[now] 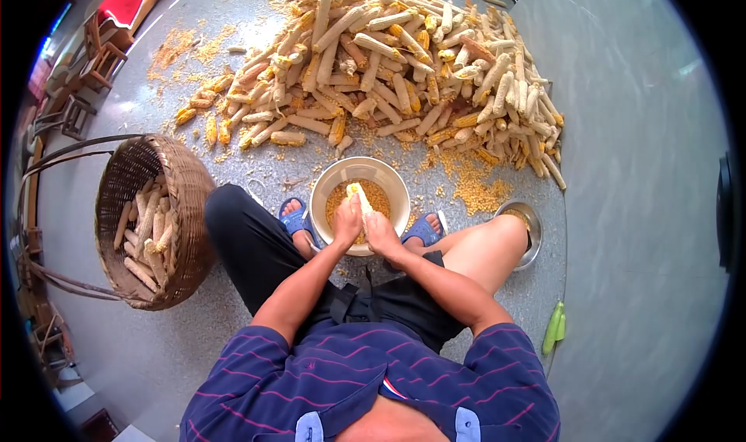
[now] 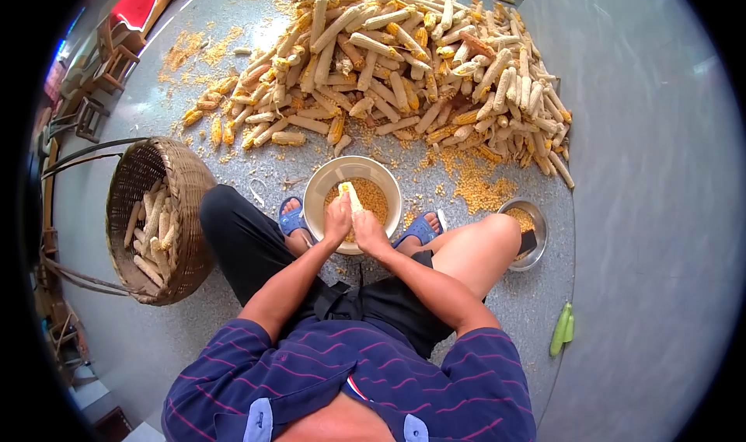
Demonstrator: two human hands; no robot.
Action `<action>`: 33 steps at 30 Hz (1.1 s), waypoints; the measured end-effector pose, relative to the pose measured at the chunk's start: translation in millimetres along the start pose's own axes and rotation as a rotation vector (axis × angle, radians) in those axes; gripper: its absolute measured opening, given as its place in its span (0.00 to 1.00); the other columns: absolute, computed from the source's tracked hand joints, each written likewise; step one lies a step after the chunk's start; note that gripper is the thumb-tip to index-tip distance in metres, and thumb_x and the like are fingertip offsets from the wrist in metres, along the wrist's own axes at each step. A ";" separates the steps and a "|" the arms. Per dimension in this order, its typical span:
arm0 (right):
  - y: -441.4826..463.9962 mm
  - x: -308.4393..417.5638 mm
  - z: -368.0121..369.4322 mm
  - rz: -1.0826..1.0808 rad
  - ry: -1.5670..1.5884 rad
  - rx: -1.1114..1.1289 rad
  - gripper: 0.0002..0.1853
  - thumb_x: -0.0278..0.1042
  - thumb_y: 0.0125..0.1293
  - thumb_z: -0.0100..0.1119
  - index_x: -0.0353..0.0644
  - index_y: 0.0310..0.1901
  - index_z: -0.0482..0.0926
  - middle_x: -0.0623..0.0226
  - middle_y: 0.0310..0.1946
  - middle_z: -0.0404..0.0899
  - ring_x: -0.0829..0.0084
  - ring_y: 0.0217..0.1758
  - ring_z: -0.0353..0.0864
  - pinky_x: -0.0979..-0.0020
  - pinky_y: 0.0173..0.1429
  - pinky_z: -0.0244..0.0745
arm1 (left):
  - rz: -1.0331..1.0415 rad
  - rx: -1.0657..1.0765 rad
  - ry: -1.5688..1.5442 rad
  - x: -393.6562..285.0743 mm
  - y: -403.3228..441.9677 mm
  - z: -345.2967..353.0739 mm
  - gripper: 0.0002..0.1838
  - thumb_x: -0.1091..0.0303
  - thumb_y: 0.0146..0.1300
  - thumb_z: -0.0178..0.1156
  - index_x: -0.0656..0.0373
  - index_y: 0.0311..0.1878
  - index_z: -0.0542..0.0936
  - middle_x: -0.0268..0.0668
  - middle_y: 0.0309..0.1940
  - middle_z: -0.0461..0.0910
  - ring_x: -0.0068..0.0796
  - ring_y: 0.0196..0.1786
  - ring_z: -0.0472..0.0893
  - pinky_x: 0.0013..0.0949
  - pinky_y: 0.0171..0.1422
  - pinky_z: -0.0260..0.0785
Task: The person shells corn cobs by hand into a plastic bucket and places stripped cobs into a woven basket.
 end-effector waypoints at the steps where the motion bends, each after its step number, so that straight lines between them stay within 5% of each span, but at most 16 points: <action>1: -0.1 2.4 -1.3 0.030 0.030 0.027 0.22 0.45 0.71 0.36 0.31 0.35 0.71 0.38 0.32 0.75 0.40 0.38 0.75 0.49 0.43 0.68 | 0.002 -0.009 0.020 -2.0 -0.9 -1.1 0.24 0.54 0.71 0.40 0.66 0.32 0.75 0.55 0.27 0.75 0.55 0.31 0.76 0.48 0.37 0.65; 5: -6.7 23.4 -16.6 0.405 0.271 0.167 0.21 0.44 0.71 0.35 0.32 0.34 0.70 0.40 0.31 0.76 0.43 0.35 0.76 0.51 0.41 0.70 | 0.110 -0.128 -0.188 3.6 1.3 -0.7 0.24 0.50 0.69 0.41 0.62 0.34 0.77 0.53 0.22 0.77 0.54 0.30 0.79 0.49 0.36 0.68; 7: -6.4 25.3 -18.5 0.410 0.282 0.167 0.20 0.45 0.70 0.37 0.35 0.33 0.69 0.42 0.29 0.77 0.45 0.32 0.78 0.51 0.37 0.72 | -0.255 0.177 -0.390 13.7 1.8 3.2 0.25 0.48 0.69 0.43 0.62 0.34 0.77 0.46 0.21 0.77 0.47 0.29 0.79 0.47 0.35 0.68; 8: -6.1 18.6 -16.3 0.405 0.281 0.172 0.20 0.45 0.70 0.37 0.35 0.33 0.69 0.42 0.29 0.77 0.45 0.32 0.78 0.51 0.37 0.72 | -0.253 0.171 -0.390 14.9 4.8 2.8 0.25 0.48 0.69 0.43 0.62 0.34 0.77 0.46 0.21 0.77 0.47 0.29 0.79 0.47 0.35 0.68; 10: -7.0 18.9 -16.8 0.000 -0.320 -0.065 0.17 0.45 0.69 0.41 0.36 0.36 0.67 0.43 0.28 0.77 0.46 0.30 0.79 0.51 0.34 0.72 | -0.414 0.154 -0.624 21.7 7.8 4.8 0.27 0.45 0.68 0.44 0.63 0.36 0.78 0.44 0.24 0.78 0.41 0.32 0.80 0.45 0.39 0.69; 13: -20.6 46.6 -24.3 -0.061 -0.516 0.041 0.18 0.47 0.69 0.45 0.36 0.41 0.64 0.40 0.31 0.76 0.39 0.34 0.75 0.47 0.38 0.70 | -0.282 -0.064 -0.414 -2.1 12.8 -6.4 0.29 0.44 0.67 0.44 0.65 0.39 0.79 0.46 0.28 0.79 0.41 0.37 0.80 0.43 0.43 0.69; 15: -22.7 52.8 -25.0 -0.081 -0.530 0.055 0.18 0.47 0.68 0.45 0.36 0.41 0.63 0.40 0.31 0.76 0.40 0.34 0.76 0.47 0.39 0.70 | -0.214 -0.087 -0.338 -12.9 11.8 -9.0 0.29 0.44 0.67 0.42 0.65 0.41 0.79 0.50 0.32 0.80 0.47 0.40 0.80 0.44 0.46 0.68; 17: -23.4 53.3 -23.7 -0.100 -0.544 0.070 0.19 0.47 0.68 0.46 0.36 0.42 0.62 0.40 0.31 0.76 0.40 0.35 0.76 0.47 0.39 0.70 | -0.110 -0.312 -0.132 -9.4 12.6 -7.1 0.30 0.45 0.69 0.41 0.67 0.34 0.77 0.45 0.23 0.78 0.43 0.30 0.77 0.44 0.38 0.66; 21: -20.1 46.6 -22.5 -0.087 -0.483 0.102 0.18 0.48 0.68 0.44 0.37 0.40 0.63 0.40 0.30 0.77 0.41 0.33 0.77 0.47 0.38 0.70 | -0.282 -0.103 -0.189 -3.4 13.0 -11.7 0.31 0.45 0.68 0.39 0.65 0.36 0.80 0.55 0.32 0.80 0.58 0.41 0.77 0.49 0.46 0.65; 30: -11.7 8.5 -20.4 0.028 -0.113 0.131 0.17 0.45 0.69 0.45 0.37 0.43 0.64 0.43 0.30 0.76 0.44 0.38 0.77 0.51 0.41 0.69 | -0.379 -0.116 -0.450 28.8 15.2 6.6 0.29 0.47 0.69 0.42 0.66 0.34 0.79 0.45 0.22 0.79 0.41 0.30 0.80 0.44 0.37 0.71; 33: -16.1 9.7 -23.8 0.040 -0.135 0.052 0.19 0.45 0.64 0.51 0.37 0.45 0.63 0.43 0.32 0.76 0.43 0.40 0.77 0.50 0.42 0.69 | -0.585 0.009 -0.656 16.3 9.3 0.7 0.24 0.50 0.68 0.44 0.64 0.37 0.79 0.40 0.21 0.77 0.32 0.29 0.80 0.37 0.31 0.74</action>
Point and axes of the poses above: each hand's wrist, its own y-axis towards the middle knuckle, its own z-axis out of the palm, x = y × z, the point moved 2 cm from there along y, towards the middle knuckle
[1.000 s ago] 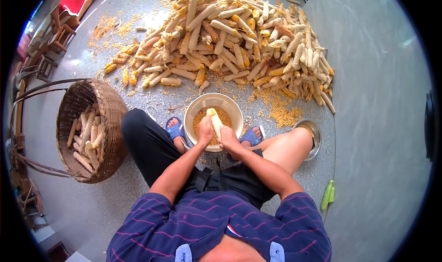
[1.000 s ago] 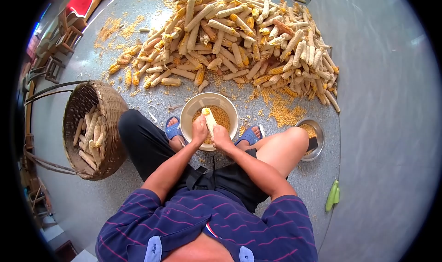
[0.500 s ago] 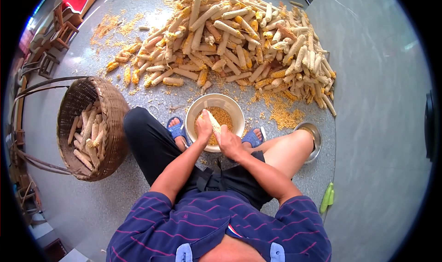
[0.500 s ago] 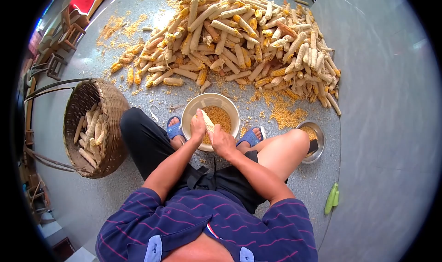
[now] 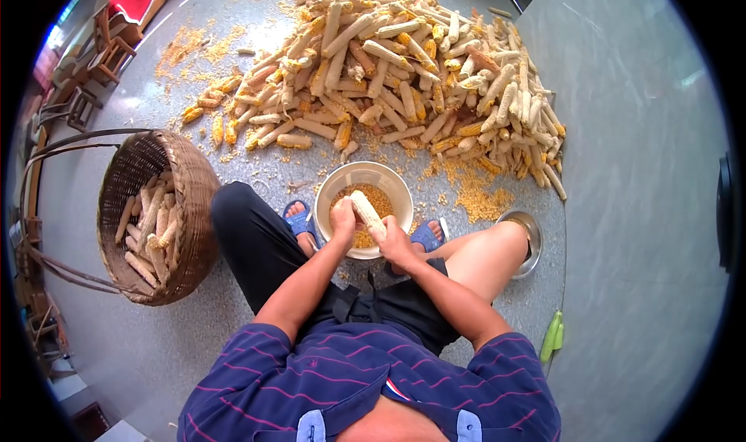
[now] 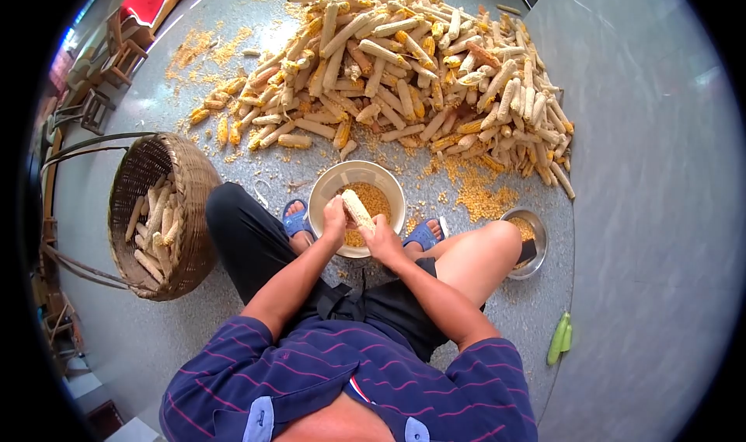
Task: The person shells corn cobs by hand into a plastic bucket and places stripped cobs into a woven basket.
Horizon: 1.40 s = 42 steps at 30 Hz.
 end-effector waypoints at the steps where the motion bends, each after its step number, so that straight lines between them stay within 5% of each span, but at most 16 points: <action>1: -3.2 2.9 -3.8 -0.068 -0.123 -0.121 0.19 0.43 0.62 0.55 0.38 0.45 0.63 0.44 0.33 0.76 0.44 0.40 0.77 0.51 0.42 0.69 | 0.009 0.028 -0.090 -0.2 1.6 -0.7 0.23 0.51 0.68 0.45 0.62 0.38 0.79 0.38 0.21 0.76 0.29 0.29 0.80 0.35 0.29 0.74; 4: 0.6 9.9 -12.8 -0.094 -0.119 -0.126 0.21 0.39 0.57 0.60 0.39 0.45 0.62 0.43 0.36 0.76 0.44 0.41 0.77 0.51 0.44 0.70 | 0.033 -0.007 -0.213 -1.1 6.3 0.1 0.22 0.50 0.67 0.47 0.61 0.36 0.79 0.37 0.24 0.77 0.26 0.31 0.79 0.33 0.28 0.74; 6: 1.1 16.8 -18.2 -0.081 -0.172 -0.112 0.21 0.36 0.56 0.61 0.39 0.46 0.62 0.44 0.37 0.75 0.44 0.43 0.76 0.53 0.45 0.69 | 0.242 -0.069 0.165 -6.9 12.3 -4.7 0.23 0.49 0.67 0.48 0.61 0.33 0.81 0.37 0.25 0.78 0.26 0.33 0.79 0.33 0.29 0.74; 9: 0.0 23.9 -23.4 -0.093 -0.281 -0.106 0.22 0.33 0.56 0.60 0.39 0.48 0.61 0.45 0.40 0.73 0.45 0.46 0.75 0.54 0.46 0.69 | 0.320 0.000 0.147 -11.6 9.6 -1.6 0.26 0.49 0.68 0.47 0.63 0.30 0.81 0.38 0.27 0.79 0.26 0.32 0.80 0.32 0.31 0.74; 14: -3.6 25.9 -18.8 -0.149 -0.406 -0.065 0.20 0.35 0.59 0.57 0.39 0.50 0.64 0.47 0.39 0.74 0.45 0.45 0.74 0.54 0.47 0.69 | 0.174 0.074 0.039 -14.8 4.1 -0.2 0.25 0.50 0.69 0.45 0.64 0.36 0.80 0.37 0.27 0.80 0.28 0.30 0.81 0.31 0.34 0.74; 17: 9.9 11.1 -11.6 -0.165 -0.226 -0.078 0.16 0.40 0.65 0.52 0.38 0.48 0.68 0.53 0.31 0.76 0.54 0.34 0.79 0.60 0.36 0.74 | 0.119 0.156 -0.092 -6.1 8.5 3.1 0.24 0.50 0.70 0.43 0.63 0.43 0.78 0.38 0.32 0.80 0.30 0.33 0.81 0.33 0.38 0.74; 19: 17.0 10.3 -12.6 0.288 0.671 0.270 0.17 0.46 0.71 0.44 0.39 0.46 0.71 0.62 0.25 0.76 0.70 0.22 0.76 0.70 0.22 0.71 | 0.071 0.217 -0.118 -18.6 -5.7 8.5 0.24 0.50 0.70 0.42 0.63 0.48 0.76 0.39 0.36 0.80 0.31 0.37 0.81 0.35 0.41 0.75; 22: 18.1 21.7 -19.8 0.400 0.869 0.330 0.21 0.49 0.74 0.36 0.39 0.46 0.72 0.67 0.24 0.74 0.81 0.17 0.71 0.79 0.16 0.64 | -0.161 0.304 -0.359 -38.3 -26.9 15.3 0.28 0.46 0.71 0.39 0.63 0.56 0.69 0.43 0.46 0.76 0.34 0.49 0.77 0.39 0.55 0.69; 24: 19.1 15.4 -16.2 0.413 0.889 0.374 0.23 0.50 0.74 0.33 0.39 0.47 0.71 0.63 0.27 0.77 0.78 0.17 0.72 0.77 0.16 0.67 | -0.124 0.634 -0.415 -25.8 -14.1 18.1 0.31 0.42 0.70 0.37 0.62 0.58 0.66 0.45 0.50 0.74 0.41 0.58 0.71 0.44 0.63 0.63; 30: 23.4 23.7 -17.4 0.455 1.252 0.427 0.21 0.45 0.75 0.31 0.38 0.56 0.66 0.56 0.37 0.80 0.70 0.31 0.82 0.73 0.30 0.80 | -0.201 0.622 -0.700 -57.3 -34.6 24.0 0.28 0.43 0.68 0.42 0.63 0.48 0.69 0.49 0.46 0.75 0.48 0.50 0.77 0.53 0.59 0.69; 35: 20.8 24.1 -24.6 0.271 0.781 0.106 0.20 0.40 0.72 0.37 0.36 0.58 0.64 0.54 0.40 0.79 0.64 0.34 0.83 0.70 0.33 0.82 | -0.247 0.350 -0.771 -50.4 -4.6 10.6 0.30 0.46 0.62 0.55 0.63 0.53 0.65 0.46 0.41 0.74 0.48 0.47 0.78 0.50 0.54 0.74; 36: 20.3 25.7 -28.8 0.270 0.781 0.107 0.20 0.40 0.72 0.37 0.36 0.58 0.64 0.54 0.40 0.79 0.64 0.34 0.83 0.70 0.33 0.82 | -0.162 0.208 -0.774 -51.1 -3.0 7.1 0.30 0.48 0.61 0.58 0.63 0.54 0.65 0.45 0.40 0.74 0.48 0.46 0.78 0.50 0.53 0.75; 40: 14.4 39.4 -41.3 0.297 0.776 0.139 0.17 0.39 0.71 0.42 0.36 0.55 0.67 0.56 0.34 0.80 0.70 0.26 0.82 0.74 0.25 0.78 | -0.134 0.211 -0.664 -54.1 -3.0 1.2 0.31 0.50 0.60 0.61 0.61 0.56 0.63 0.46 0.42 0.73 0.48 0.46 0.78 0.50 0.51 0.76; 42: 15.6 33.6 -31.1 -0.091 0.307 0.035 0.19 0.43 0.72 0.40 0.36 0.50 0.71 0.61 0.28 0.80 0.75 0.21 0.79 0.76 0.23 0.74 | -0.113 0.200 -0.633 -58.5 -10.2 2.3 0.29 0.52 0.62 0.60 0.62 0.56 0.63 0.47 0.44 0.73 0.48 0.48 0.78 0.49 0.52 0.76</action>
Point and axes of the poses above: each hand's wrist, its own y-axis towards the middle knuckle, its own z-axis out of the palm, x = y × z, the point moved 2 cm from there along y, towards the middle knuckle
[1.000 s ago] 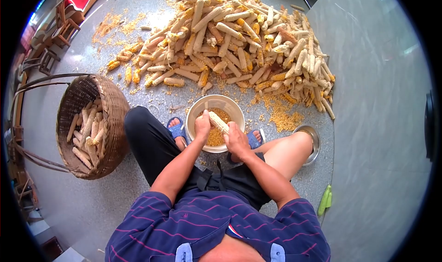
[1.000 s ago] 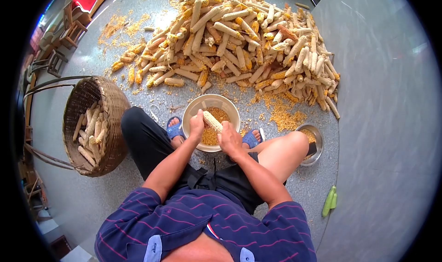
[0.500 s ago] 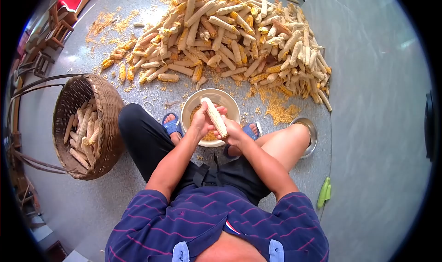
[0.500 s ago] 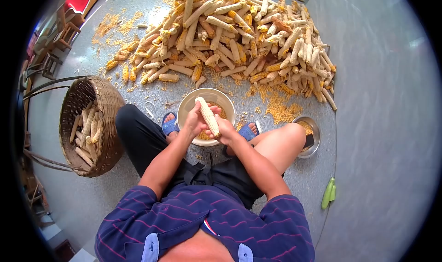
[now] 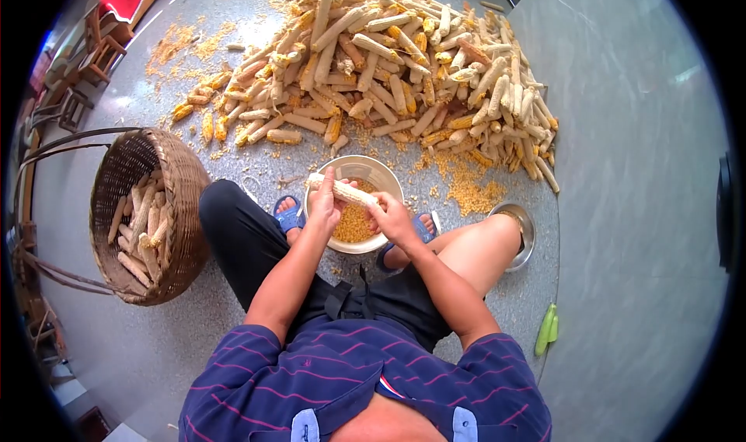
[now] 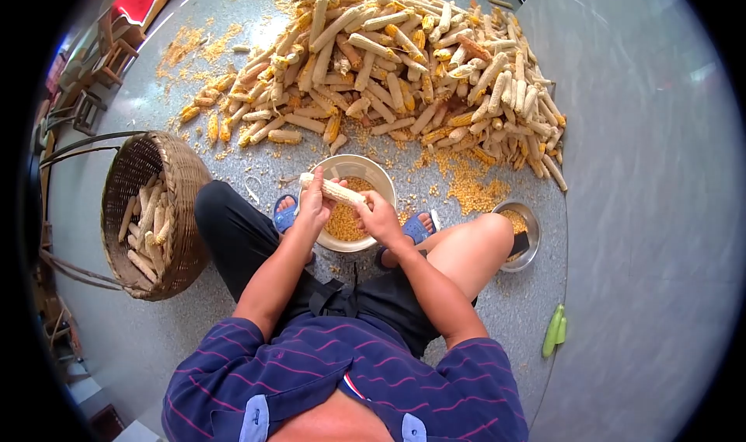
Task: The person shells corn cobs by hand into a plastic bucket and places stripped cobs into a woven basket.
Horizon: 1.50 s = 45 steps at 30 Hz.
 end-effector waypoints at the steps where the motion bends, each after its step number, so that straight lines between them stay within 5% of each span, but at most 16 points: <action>1: 1.8 -3.2 4.1 0.071 0.094 0.004 0.21 0.47 0.73 0.38 0.35 0.44 0.73 0.66 0.21 0.76 0.79 0.16 0.73 0.78 0.18 0.68 | 0.019 -0.006 0.036 -2.2 -5.3 4.2 0.28 0.53 0.63 0.58 0.62 0.56 0.63 0.47 0.45 0.73 0.48 0.49 0.78 0.49 0.53 0.75; 6: 3.1 -3.0 8.9 0.360 0.468 0.054 0.20 0.46 0.72 0.39 0.38 0.31 0.72 0.70 0.15 0.72 0.79 0.12 0.67 0.78 0.16 0.63 | -0.028 0.328 -0.093 -11.2 -22.7 18.7 0.18 0.60 0.69 0.50 0.61 0.55 0.63 0.47 0.47 0.73 0.46 0.53 0.75 0.52 0.57 0.72; 10: 7.6 -2.0 8.9 0.216 0.095 0.013 0.23 0.47 0.70 0.43 0.39 0.23 0.72 0.70 0.10 0.68 0.78 0.11 0.66 0.74 0.17 0.60 | 0.089 0.315 -0.048 -28.5 -41.1 25.0 0.16 0.61 0.69 0.51 0.56 0.53 0.61 0.42 0.39 0.72 0.38 0.42 0.78 0.46 0.46 0.76; 13: 16.7 -27.0 12.8 0.233 0.191 0.025 0.22 0.48 0.67 0.50 0.38 0.22 0.73 0.68 0.11 0.70 0.76 0.13 0.69 0.72 0.20 0.64 | 0.278 0.237 -0.056 -68.7 -61.4 29.6 0.16 0.56 0.69 0.51 0.50 0.52 0.61 0.36 0.31 0.71 0.28 0.27 0.75 0.33 0.28 0.72; 16: 23.7 -44.4 13.3 0.118 -0.126 0.038 0.22 0.48 0.67 0.51 0.38 0.22 0.73 0.67 0.12 0.72 0.76 0.15 0.71 0.71 0.23 0.66 | 0.320 0.192 -0.165 -141.9 -102.3 24.1 0.18 0.53 0.69 0.48 0.57 0.51 0.62 0.35 0.29 0.69 0.27 0.29 0.72 0.34 0.34 0.70; 18: 22.3 -37.0 14.3 0.226 -0.186 0.051 0.21 0.51 0.64 0.55 0.39 0.23 0.74 0.64 0.14 0.75 0.73 0.19 0.75 0.69 0.28 0.69 | 0.488 0.192 -0.183 -201.5 -130.7 0.5 0.18 0.53 0.71 0.45 0.58 0.49 0.63 0.36 0.31 0.69 0.27 0.31 0.71 0.33 0.36 0.70; 21: 14.6 -25.3 18.7 0.183 -0.542 0.148 0.17 0.46 0.52 0.67 0.41 0.25 0.74 0.62 0.21 0.78 0.69 0.27 0.79 0.68 0.34 0.73 | 0.833 -0.039 -0.156 -287.0 -159.3 -65.5 0.18 0.53 0.72 0.42 0.62 0.47 0.64 0.40 0.31 0.70 0.33 0.35 0.73 0.40 0.45 0.72; 25: 18.9 -44.6 21.5 0.073 -0.663 0.325 0.10 0.39 0.53 0.62 0.45 0.34 0.80 0.61 0.32 0.82 0.60 0.42 0.81 0.62 0.45 0.74 | 0.866 -0.194 -0.389 -379.9 -143.4 -238.7 0.22 0.58 0.71 0.43 0.72 0.49 0.68 0.50 0.42 0.76 0.46 0.47 0.77 0.47 0.54 0.72; 26: 20.6 -39.1 19.5 0.079 -0.662 0.317 0.10 0.39 0.53 0.62 0.45 0.34 0.80 0.61 0.32 0.82 0.60 0.42 0.81 0.62 0.45 0.74 | 0.908 -0.391 -0.336 -406.3 -119.8 -318.3 0.19 0.61 0.69 0.44 0.70 0.52 0.68 0.51 0.47 0.73 0.48 0.50 0.75 0.50 0.55 0.72; 29: 40.1 -23.8 10.4 0.010 -0.772 0.341 0.10 0.36 0.56 0.60 0.42 0.38 0.80 0.61 0.30 0.82 0.66 0.35 0.82 0.67 0.41 0.76 | 0.798 -0.507 -0.524 -374.8 -152.6 -247.8 0.19 0.66 0.67 0.45 0.65 0.58 0.66 0.51 0.58 0.65 0.50 0.59 0.68 0.57 0.60 0.67; 31: 70.1 -11.7 -1.6 -0.109 -0.364 0.292 0.10 0.33 0.61 0.55 0.40 0.40 0.80 0.64 0.29 0.82 0.73 0.30 0.81 0.70 0.37 0.76 | 0.759 -0.441 -0.509 -357.8 -155.2 -206.2 0.22 0.65 0.68 0.45 0.63 0.62 0.64 0.48 0.61 0.61 0.50 0.63 0.64 0.61 0.65 0.61; 33: 96.1 37.2 -20.9 0.082 -0.212 0.198 0.10 0.35 0.59 0.55 0.44 0.38 0.82 0.63 0.31 0.83 0.70 0.35 0.82 0.68 0.42 0.75 | 0.765 -0.362 -0.404 -319.5 -170.9 -92.5 0.22 0.65 0.68 0.45 0.64 0.63 0.64 0.48 0.60 0.63 0.45 0.62 0.67 0.55 0.67 0.60; 36: 170.8 24.2 -44.7 -0.043 -0.367 0.055 0.10 0.33 0.60 0.53 0.41 0.40 0.81 0.65 0.29 0.83 0.75 0.32 0.81 0.71 0.39 0.75 | 0.863 0.216 0.043 -293.4 -138.3 -12.8 0.19 0.67 0.69 0.44 0.66 0.60 0.67 0.39 0.39 0.80 0.29 0.47 0.78 0.37 0.60 0.69; 38: 213.5 11.9 -54.0 -0.018 -0.516 0.010 0.12 0.31 0.59 0.53 0.41 0.42 0.80 0.63 0.33 0.83 0.74 0.37 0.82 0.70 0.43 0.76 | 0.925 0.279 0.242 -266.0 -117.9 55.9 0.13 0.69 0.70 0.44 0.67 0.50 0.73 0.39 0.31 0.80 0.28 0.34 0.80 0.31 0.44 0.75; 42: 274.5 -45.2 -23.7 0.002 -0.715 0.255 0.20 0.29 0.56 0.52 0.48 0.53 0.76 0.57 0.47 0.79 0.64 0.51 0.78 0.64 0.54 0.72 | 0.925 0.111 0.613 -230.4 -68.9 93.1 0.12 0.69 0.69 0.48 0.67 0.47 0.75 0.37 0.27 0.78 0.25 0.31 0.78 0.29 0.42 0.72; 45: 303.6 -60.6 28.8 0.087 -0.906 0.585 0.32 0.28 0.55 0.51 0.60 0.65 0.64 0.53 0.54 0.74 0.56 0.57 0.73 0.60 0.59 0.69 | 0.481 0.197 0.270 -221.5 -64.3 81.4 0.11 0.70 0.67 0.48 0.66 0.47 0.74 0.34 0.22 0.74 0.24 0.27 0.74 0.27 0.37 0.67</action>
Point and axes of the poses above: each hand's wrist, its own y-axis towards the middle knuckle, its own z-axis out of the palm, x = y × z, the point moved 2 cm from there along y, towards the middle knuckle
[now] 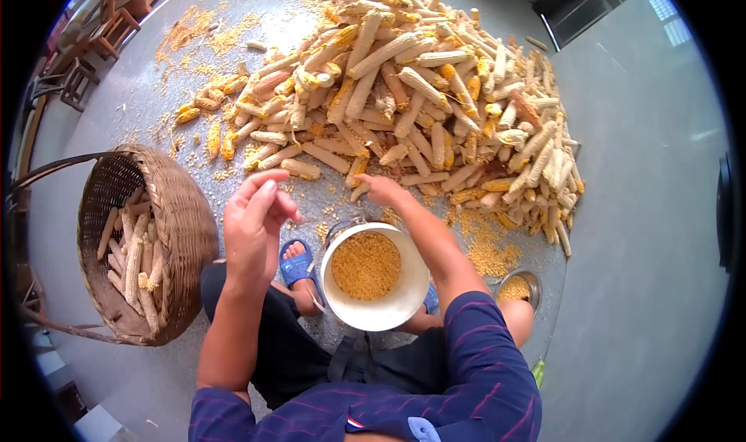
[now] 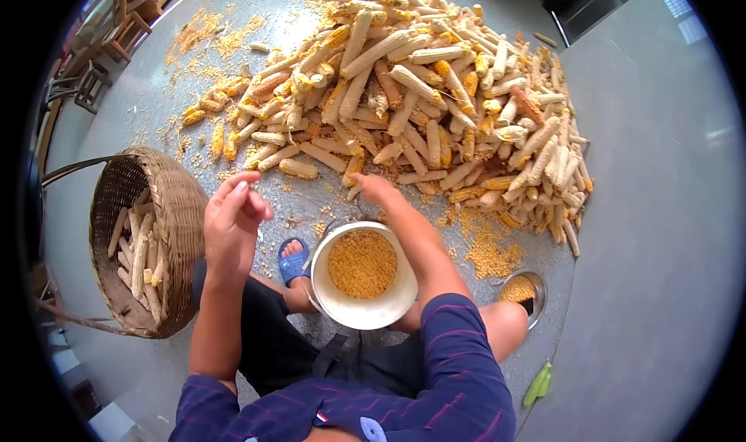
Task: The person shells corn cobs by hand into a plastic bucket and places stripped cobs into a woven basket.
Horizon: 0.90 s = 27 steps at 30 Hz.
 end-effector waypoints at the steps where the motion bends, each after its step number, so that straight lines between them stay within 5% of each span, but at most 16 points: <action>1: 2.3 15.6 -1.0 0.007 -0.074 0.052 0.34 0.28 0.56 0.52 0.62 0.66 0.62 0.51 0.54 0.74 0.55 0.58 0.72 0.60 0.59 0.70 | -0.006 -0.009 0.008 1.6 1.8 -2.6 0.11 0.70 0.67 0.48 0.66 0.47 0.74 0.34 0.22 0.74 0.24 0.27 0.74 0.27 0.37 0.67; 5: 33.6 23.4 20.1 0.065 -0.268 -0.068 0.31 0.31 0.57 0.54 0.62 0.64 0.63 0.51 0.51 0.75 0.53 0.59 0.71 0.58 0.58 0.70 | -0.086 -0.024 -0.083 7.9 8.8 -12.5 0.10 0.71 0.67 0.48 0.67 0.45 0.74 0.35 0.23 0.74 0.24 0.27 0.74 0.27 0.37 0.69; 8: 37.6 15.1 20.9 0.042 -0.256 -0.198 0.25 0.40 0.58 0.54 0.58 0.59 0.67 0.52 0.48 0.76 0.51 0.49 0.76 0.56 0.53 0.70 | -0.069 -0.023 -0.044 6.0 11.1 -13.1 0.10 0.71 0.67 0.48 0.66 0.46 0.74 0.35 0.23 0.74 0.24 0.27 0.74 0.26 0.37 0.69; 14: -40.7 -2.1 -14.2 0.116 -0.071 -0.335 0.15 0.44 0.59 0.57 0.49 0.46 0.69 0.59 0.39 0.78 0.53 0.43 0.77 0.55 0.48 0.71 | -0.093 0.045 0.001 8.1 10.4 -6.8 0.09 0.69 0.67 0.50 0.65 0.43 0.75 0.33 0.23 0.75 0.21 0.26 0.74 0.25 0.35 0.69; 16: -79.2 -5.6 -29.5 0.117 0.321 -0.395 0.13 0.40 0.61 0.56 0.47 0.44 0.67 0.60 0.35 0.77 0.60 0.36 0.79 0.60 0.40 0.73 | -0.106 0.072 0.038 13.2 7.0 -3.8 0.09 0.70 0.67 0.49 0.65 0.44 0.75 0.33 0.23 0.75 0.21 0.26 0.74 0.25 0.34 0.69; 21: -215.9 42.0 -36.8 -0.045 0.907 -0.263 0.09 0.31 0.64 0.47 0.42 0.43 0.62 0.56 0.38 0.76 0.72 0.36 0.79 0.70 0.37 0.79 | -0.160 0.098 0.204 40.8 -4.3 3.4 0.11 0.69 0.67 0.49 0.64 0.48 0.73 0.32 0.26 0.75 0.21 0.28 0.75 0.24 0.34 0.69; 23: -263.9 73.9 -37.1 -0.092 1.244 -0.269 0.08 0.29 0.65 0.46 0.43 0.44 0.61 0.52 0.42 0.76 0.69 0.37 0.80 0.68 0.39 0.80 | -0.168 -0.051 0.305 72.1 -7.2 -0.3 0.16 0.63 0.68 0.50 0.63 0.53 0.70 0.35 0.37 0.75 0.25 0.38 0.76 0.26 0.37 0.71; 25: -296.3 96.1 -32.9 -0.094 1.477 -0.200 0.15 0.29 0.66 0.41 0.42 0.54 0.59 0.48 0.43 0.76 0.63 0.37 0.81 0.65 0.41 0.80 | -0.211 0.017 0.375 92.9 -21.0 16.2 0.21 0.55 0.69 0.50 0.63 0.53 0.70 0.35 0.40 0.75 0.23 0.42 0.75 0.30 0.39 0.72; 27: -309.5 103.3 -18.5 -0.321 1.703 0.004 0.22 0.33 0.66 0.38 0.42 0.61 0.55 0.48 0.44 0.76 0.62 0.38 0.82 0.64 0.43 0.80 | -0.290 0.183 0.205 117.3 -42.1 41.3 0.26 0.47 0.69 0.47 0.63 0.54 0.69 0.35 0.41 0.75 0.24 0.45 0.74 0.31 0.42 0.72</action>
Point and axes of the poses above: each hand's wrist, its own y-axis towards the middle knuckle, its own z-axis out of the palm, x = y × z, the point moved 2 cm from there along y, towards the middle knuckle
